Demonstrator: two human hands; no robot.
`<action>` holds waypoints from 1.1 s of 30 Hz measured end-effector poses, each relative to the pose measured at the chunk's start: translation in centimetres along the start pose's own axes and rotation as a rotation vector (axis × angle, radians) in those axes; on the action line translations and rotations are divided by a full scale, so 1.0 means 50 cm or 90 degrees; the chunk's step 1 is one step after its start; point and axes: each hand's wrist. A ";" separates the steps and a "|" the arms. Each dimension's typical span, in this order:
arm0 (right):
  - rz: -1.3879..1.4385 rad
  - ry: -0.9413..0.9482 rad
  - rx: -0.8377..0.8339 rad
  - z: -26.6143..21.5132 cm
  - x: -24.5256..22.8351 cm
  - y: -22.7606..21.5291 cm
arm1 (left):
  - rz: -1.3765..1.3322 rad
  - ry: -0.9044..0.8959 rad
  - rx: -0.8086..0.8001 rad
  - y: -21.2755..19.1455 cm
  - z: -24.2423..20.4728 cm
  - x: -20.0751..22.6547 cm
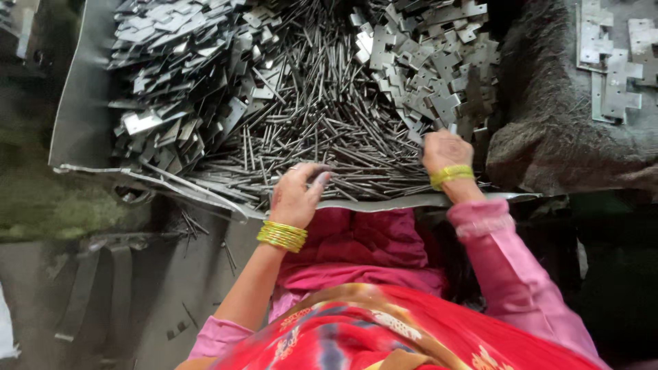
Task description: The person repeatedly picks metal hinge plates and pins from a large bin, inserts the pins into the plates, and places the assembled units on a nearby surface. The process is continuous and repetitive throughout the clip.
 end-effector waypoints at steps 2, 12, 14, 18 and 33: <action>0.058 0.018 0.101 -0.023 0.035 -0.069 | 0.018 0.042 -0.016 0.046 0.036 0.002; 1.347 0.232 0.602 -0.114 0.129 -0.172 | 0.198 0.172 -0.035 0.517 0.396 0.025; 1.396 0.478 0.544 -0.126 0.130 -0.156 | 0.248 0.135 -0.012 0.581 0.450 0.042; 1.541 0.556 0.278 -0.148 0.105 -0.099 | 0.279 -0.006 -0.106 0.617 0.495 0.047; 1.598 0.441 -0.051 -0.193 -0.078 -0.050 | 0.174 -0.180 -0.141 0.104 0.155 -0.056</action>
Point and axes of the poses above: each hand's wrist, its own z-axis towards the middle knuckle, its own y-axis out of the palm, x = y × z, and after that the axes turned 2 degrees about y, right-handed
